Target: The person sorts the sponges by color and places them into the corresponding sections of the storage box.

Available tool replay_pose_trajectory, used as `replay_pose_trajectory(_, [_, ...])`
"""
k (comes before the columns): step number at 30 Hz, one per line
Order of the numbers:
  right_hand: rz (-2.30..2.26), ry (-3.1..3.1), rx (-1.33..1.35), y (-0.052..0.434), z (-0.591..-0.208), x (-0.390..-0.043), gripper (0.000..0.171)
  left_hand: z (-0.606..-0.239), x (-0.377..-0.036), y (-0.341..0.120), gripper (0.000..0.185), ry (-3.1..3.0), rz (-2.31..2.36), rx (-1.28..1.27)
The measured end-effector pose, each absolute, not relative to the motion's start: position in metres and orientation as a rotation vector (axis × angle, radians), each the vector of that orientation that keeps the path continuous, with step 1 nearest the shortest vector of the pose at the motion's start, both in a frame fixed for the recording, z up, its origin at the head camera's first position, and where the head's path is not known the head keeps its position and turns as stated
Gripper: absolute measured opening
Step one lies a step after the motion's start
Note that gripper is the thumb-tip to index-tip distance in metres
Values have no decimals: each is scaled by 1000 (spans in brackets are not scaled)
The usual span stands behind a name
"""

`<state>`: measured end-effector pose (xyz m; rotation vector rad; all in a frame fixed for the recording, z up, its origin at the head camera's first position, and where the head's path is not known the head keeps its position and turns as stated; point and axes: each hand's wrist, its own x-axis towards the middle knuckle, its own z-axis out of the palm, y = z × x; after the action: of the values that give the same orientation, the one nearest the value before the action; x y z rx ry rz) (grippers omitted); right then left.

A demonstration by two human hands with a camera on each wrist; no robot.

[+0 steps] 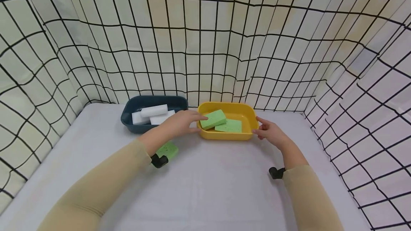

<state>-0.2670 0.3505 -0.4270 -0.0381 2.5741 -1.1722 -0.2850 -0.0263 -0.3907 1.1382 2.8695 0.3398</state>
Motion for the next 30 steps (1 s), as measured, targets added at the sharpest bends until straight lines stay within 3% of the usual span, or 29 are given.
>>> replay_pose_trajectory(15, [-1165,2572,-50,350,-427,-267,79,-385,-238,-89,59,2829,320,1079])
replay_pose_trajectory(30, [-1173,2552,-54,353,-431,-272,77,-408,-210,-157,58,2874,297,985])
